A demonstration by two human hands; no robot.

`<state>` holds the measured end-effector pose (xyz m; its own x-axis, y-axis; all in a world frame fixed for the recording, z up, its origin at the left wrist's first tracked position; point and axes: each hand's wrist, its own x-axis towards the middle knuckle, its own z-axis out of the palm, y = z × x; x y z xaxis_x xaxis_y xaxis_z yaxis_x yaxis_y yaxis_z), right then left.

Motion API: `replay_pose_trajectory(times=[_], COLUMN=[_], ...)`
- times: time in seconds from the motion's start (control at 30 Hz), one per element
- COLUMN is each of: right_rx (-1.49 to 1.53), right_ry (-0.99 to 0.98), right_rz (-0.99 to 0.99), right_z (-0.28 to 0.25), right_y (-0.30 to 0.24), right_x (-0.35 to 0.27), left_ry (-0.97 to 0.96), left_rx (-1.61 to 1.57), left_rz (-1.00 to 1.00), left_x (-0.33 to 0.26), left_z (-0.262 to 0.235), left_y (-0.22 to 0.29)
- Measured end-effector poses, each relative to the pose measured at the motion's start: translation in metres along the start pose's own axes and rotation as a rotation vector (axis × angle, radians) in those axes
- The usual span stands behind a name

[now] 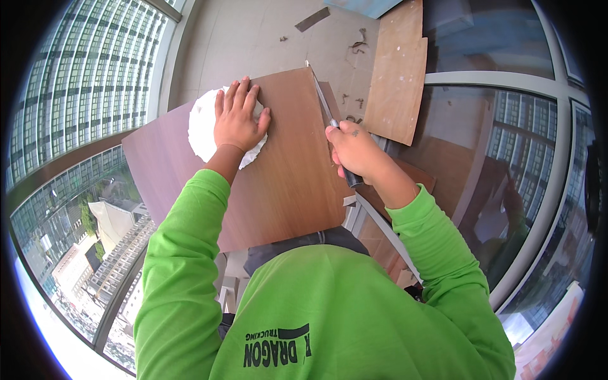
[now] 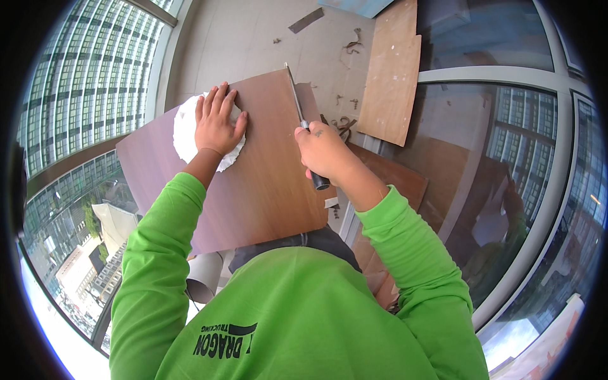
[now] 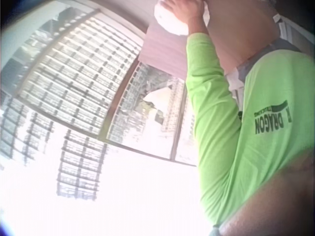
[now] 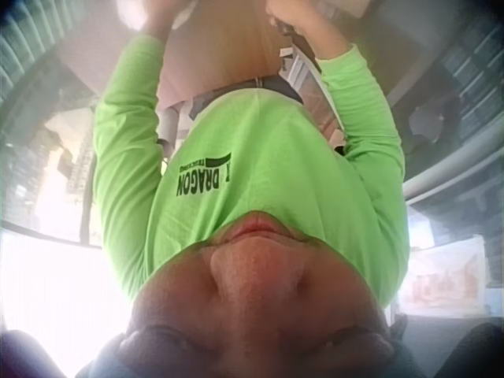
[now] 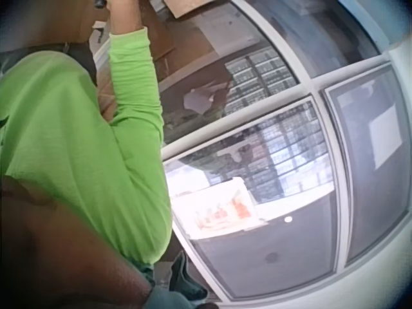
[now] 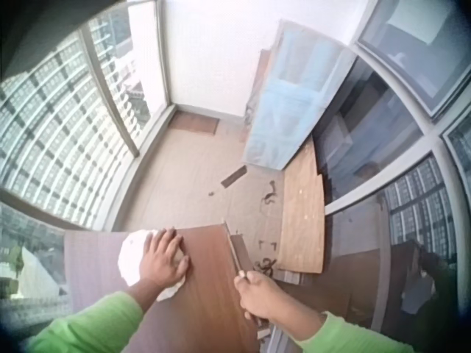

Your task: The person assembles a wooden cabinet by fitting a side panel into place and then using a utility knife to trim excess material along the edge. The person works on a balcony with a city view, handling wooden panels and a utility knife.

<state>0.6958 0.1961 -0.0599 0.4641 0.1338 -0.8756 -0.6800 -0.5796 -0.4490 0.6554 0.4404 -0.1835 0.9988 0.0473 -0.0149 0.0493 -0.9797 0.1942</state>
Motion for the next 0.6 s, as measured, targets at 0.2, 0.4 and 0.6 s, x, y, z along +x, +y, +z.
replay_pose_trajectory(times=[0.2, 0.4, 0.6], right_rx=[-0.037, 0.001, -0.004], right_ry=[-0.013, 0.049, -0.039], right_rz=[0.067, 0.016, 0.045], right_z=[-0.002, 0.010, -0.008], right_y=[0.008, -0.006, -0.017], right_x=[0.034, 0.012, 0.012], left_ry=[-0.019, -0.002, -0.011], left_rx=[0.016, -0.011, 0.002], left_rz=[0.008, 0.004, -0.012], left_x=[0.002, 0.001, -0.002], left_z=[0.001, 0.001, 0.003], left_y=[0.002, 0.001, -0.004])
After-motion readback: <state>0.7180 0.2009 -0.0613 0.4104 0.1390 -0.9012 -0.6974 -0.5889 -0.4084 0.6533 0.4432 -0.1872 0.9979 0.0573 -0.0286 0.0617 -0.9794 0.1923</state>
